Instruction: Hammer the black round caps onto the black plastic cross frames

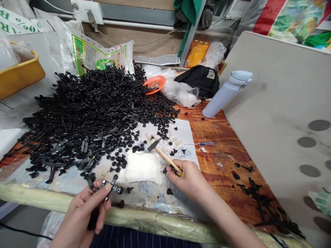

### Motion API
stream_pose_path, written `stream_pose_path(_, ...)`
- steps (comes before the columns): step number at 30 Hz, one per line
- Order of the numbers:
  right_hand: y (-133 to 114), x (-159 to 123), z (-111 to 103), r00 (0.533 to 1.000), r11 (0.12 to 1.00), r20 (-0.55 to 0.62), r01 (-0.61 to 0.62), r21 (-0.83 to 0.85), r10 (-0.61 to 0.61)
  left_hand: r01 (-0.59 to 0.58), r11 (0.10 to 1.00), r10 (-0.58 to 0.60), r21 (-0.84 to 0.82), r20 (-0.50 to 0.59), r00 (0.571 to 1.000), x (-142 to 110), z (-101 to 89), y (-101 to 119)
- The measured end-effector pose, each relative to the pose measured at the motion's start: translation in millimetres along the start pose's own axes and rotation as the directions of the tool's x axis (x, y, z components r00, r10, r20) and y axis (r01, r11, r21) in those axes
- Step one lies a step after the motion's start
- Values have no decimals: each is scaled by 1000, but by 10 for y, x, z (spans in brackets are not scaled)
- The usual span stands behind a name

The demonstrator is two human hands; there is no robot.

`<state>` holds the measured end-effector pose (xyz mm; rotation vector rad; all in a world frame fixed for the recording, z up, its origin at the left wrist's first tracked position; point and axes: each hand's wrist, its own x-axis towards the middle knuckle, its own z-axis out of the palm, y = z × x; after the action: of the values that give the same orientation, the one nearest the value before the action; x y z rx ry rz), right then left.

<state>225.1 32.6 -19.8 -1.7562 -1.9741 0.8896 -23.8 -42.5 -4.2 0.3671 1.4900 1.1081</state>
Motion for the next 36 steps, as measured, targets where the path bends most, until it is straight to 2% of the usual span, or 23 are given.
stream_pose_path(3,-190,47,17,999,999,-9,35,-27,-35,-5,1000,6,-28,9,1000,9,25,3)
stream_pose_path(7,-507,128,166,988,985,-17,149,-82,-151,-24,1000,25,-10,103,994,17,259,13)
stream_pose_path(10,-590,101,265,977,972,-2,210,-102,-211,-31,999,32,-5,123,992,37,347,-4)
stream_pose_path(13,-519,17,286,972,970,20,234,-63,-233,-2,1000,1,4,110,994,60,322,-47)
stream_pose_path(17,-364,-45,176,978,979,-17,206,-1,-206,-3,1000,2,8,98,995,76,315,-74)
stream_pose_path(22,-212,-98,-23,993,975,-82,105,194,-90,-11,1000,12,-7,136,991,125,461,-15)
stream_pose_path(25,-128,-168,-65,990,955,-112,118,272,-91,-14,1000,16,-12,143,990,166,547,12)
stream_pose_path(30,-33,-266,-55,990,942,-70,141,304,-126,13,1000,-13,-1,154,988,196,628,1)
stream_pose_path(36,-6,-291,-60,987,940,-75,160,302,-144,10,1000,-10,4,148,989,199,647,-21)
